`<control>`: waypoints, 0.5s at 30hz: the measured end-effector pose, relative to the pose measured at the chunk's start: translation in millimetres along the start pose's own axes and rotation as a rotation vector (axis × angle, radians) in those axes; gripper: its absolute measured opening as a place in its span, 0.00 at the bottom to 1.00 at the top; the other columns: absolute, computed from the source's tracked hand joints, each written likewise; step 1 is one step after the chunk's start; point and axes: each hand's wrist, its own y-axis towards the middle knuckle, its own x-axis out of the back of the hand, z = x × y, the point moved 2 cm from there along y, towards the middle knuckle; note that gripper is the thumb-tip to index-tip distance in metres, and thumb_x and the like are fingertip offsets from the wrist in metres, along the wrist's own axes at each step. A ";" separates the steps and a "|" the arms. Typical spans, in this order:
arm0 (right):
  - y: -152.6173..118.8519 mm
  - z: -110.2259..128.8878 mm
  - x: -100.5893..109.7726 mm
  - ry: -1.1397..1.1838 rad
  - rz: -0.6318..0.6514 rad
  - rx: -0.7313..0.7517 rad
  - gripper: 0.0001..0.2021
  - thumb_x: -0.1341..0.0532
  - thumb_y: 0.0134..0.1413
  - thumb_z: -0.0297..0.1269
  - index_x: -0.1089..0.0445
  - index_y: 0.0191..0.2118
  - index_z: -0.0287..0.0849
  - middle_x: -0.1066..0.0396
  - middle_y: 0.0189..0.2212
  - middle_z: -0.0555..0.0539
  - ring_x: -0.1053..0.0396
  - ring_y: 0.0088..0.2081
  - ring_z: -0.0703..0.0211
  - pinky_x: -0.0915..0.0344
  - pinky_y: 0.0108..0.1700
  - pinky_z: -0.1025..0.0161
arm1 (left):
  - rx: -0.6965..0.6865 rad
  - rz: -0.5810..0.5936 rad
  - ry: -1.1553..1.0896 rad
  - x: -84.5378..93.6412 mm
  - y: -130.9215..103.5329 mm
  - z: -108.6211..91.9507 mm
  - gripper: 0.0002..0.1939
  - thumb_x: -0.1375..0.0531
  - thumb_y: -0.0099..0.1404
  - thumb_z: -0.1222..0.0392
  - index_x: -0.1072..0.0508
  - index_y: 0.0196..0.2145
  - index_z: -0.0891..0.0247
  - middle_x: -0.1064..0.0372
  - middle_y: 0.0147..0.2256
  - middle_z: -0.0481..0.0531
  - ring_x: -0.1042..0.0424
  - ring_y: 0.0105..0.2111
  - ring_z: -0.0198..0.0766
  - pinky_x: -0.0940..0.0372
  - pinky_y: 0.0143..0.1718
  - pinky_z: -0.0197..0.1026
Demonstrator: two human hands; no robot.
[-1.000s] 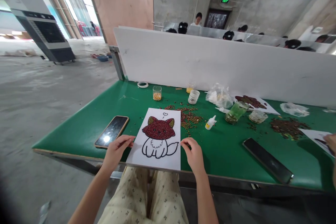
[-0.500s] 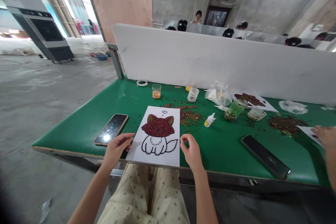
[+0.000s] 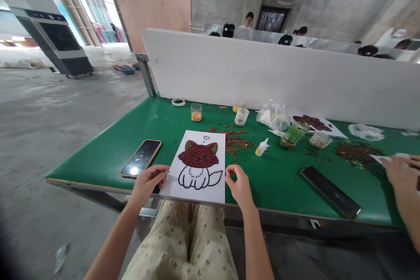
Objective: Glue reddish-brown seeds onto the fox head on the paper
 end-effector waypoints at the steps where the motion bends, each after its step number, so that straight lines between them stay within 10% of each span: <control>1: 0.2 0.3 0.1 0.003 0.003 -0.004 0.03 0.47 0.52 0.33 0.37 0.32 0.43 0.34 0.28 0.48 0.35 0.32 0.59 0.37 0.37 0.63 | 0.007 0.000 -0.002 0.0 -0.1 -0.4 0.18 0.38 0.54 0.50 0.27 0.37 0.67 0.35 0.19 0.46 0.37 0.19 0.31 0.39 0.20 0.33; 15: 0.1 0.1 -0.5 0.007 0.016 -0.030 0.04 0.47 0.52 0.33 0.36 0.31 0.42 0.33 0.29 0.48 0.34 0.33 0.59 0.37 0.38 0.64 | -0.011 -0.020 0.006 -0.1 1.0 0.8 0.16 0.38 0.54 0.52 0.26 0.36 0.67 0.34 0.20 0.47 0.37 0.19 0.30 0.39 0.20 0.33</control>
